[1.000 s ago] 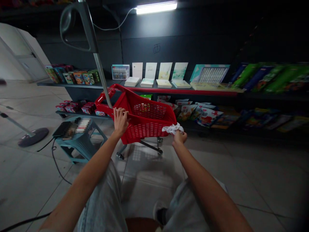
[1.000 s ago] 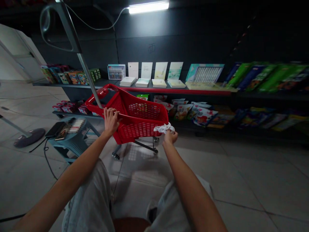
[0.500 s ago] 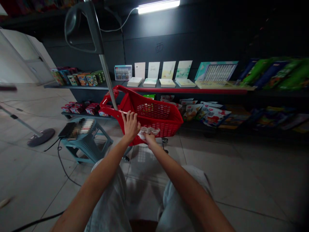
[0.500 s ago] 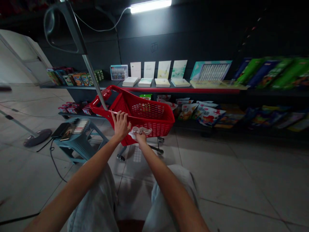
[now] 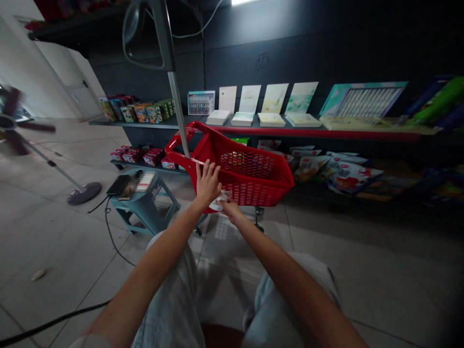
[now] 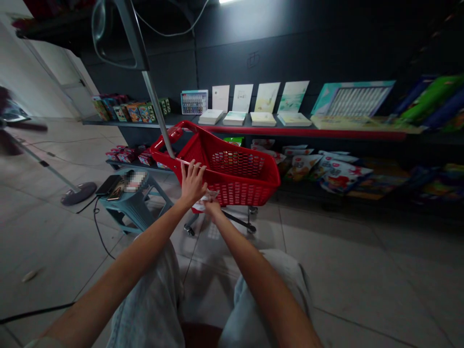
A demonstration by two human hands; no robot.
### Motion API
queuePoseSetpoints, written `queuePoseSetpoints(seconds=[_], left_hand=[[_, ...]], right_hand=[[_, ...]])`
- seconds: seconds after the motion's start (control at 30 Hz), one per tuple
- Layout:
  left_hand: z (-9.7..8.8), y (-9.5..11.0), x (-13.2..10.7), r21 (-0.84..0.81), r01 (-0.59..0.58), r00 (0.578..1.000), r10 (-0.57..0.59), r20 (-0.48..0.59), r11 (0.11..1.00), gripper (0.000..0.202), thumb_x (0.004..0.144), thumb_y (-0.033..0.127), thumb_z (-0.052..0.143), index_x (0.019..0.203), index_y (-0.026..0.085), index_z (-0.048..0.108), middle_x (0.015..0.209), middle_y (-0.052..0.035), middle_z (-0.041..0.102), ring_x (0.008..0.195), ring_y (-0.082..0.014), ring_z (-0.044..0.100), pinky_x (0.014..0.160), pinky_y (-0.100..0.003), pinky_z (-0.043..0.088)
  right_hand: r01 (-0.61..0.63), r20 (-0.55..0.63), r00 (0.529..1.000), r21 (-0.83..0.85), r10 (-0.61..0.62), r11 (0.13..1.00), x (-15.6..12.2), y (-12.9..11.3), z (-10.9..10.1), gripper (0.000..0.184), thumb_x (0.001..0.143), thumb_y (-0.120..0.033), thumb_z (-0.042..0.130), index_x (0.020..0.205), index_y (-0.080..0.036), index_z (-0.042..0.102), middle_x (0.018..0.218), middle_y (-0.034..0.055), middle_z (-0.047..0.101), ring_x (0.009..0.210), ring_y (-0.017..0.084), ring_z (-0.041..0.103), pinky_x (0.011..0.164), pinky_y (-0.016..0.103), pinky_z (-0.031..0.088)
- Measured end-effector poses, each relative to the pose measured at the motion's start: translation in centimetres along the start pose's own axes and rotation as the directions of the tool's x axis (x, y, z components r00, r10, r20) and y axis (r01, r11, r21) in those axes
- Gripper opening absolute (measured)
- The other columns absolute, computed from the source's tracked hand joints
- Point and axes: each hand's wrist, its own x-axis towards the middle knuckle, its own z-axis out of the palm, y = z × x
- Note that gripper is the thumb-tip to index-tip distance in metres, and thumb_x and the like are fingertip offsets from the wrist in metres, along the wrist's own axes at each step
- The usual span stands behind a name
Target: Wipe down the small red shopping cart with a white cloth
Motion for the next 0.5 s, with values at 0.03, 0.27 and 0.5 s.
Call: queuePoseSetpoints(seconds=[0.03,0.27,0.5], left_hand=[[-0.1,-0.1,0.0,-0.004,-0.004,1.0,0.004,0.005,1.0,0.067,0.086,0.024,0.063,0.151,0.016,0.052,0.162,-0.0149,0.048,0.163,-0.0332,0.022,0.135,-0.059,-0.005],[-0.9,-1.2,-0.3,-0.009,-0.004,1.0,0.004,0.02,1.0,0.068,0.086,0.021,0.061,0.153,0.017,0.05,0.166,-0.013,0.043,0.164,-0.0312,0.017,0.136,-0.059,-0.004],[-1.1,-1.4,-0.2,-0.033,0.023,1.0,-0.023,0.005,0.999,0.064,0.087,0.021,0.06,0.151,0.018,0.053,0.164,-0.0132,0.046,0.164,-0.0315,0.019,0.135,-0.062,-0.002]], right_hand=[[-0.032,-0.031,0.999,0.01,0.032,0.999,-0.1,-0.2,-1.2,0.026,0.096,-0.029,0.073,0.118,-0.015,0.068,0.109,0.0058,0.072,0.091,0.018,0.072,0.08,0.036,0.063],[0.028,-0.472,0.882,0.057,0.003,0.998,-0.5,-2.8,-12.6,0.031,0.074,-0.019,0.073,0.101,-0.022,0.06,0.094,0.0008,0.071,0.081,0.016,0.071,0.065,0.023,0.059],[0.093,-0.812,0.574,-0.068,-0.109,0.993,-0.8,-3.2,-19.7,0.036,0.071,-0.023,0.069,0.104,-0.023,0.054,0.115,0.007,0.067,0.114,0.025,0.066,0.091,0.033,0.061]])
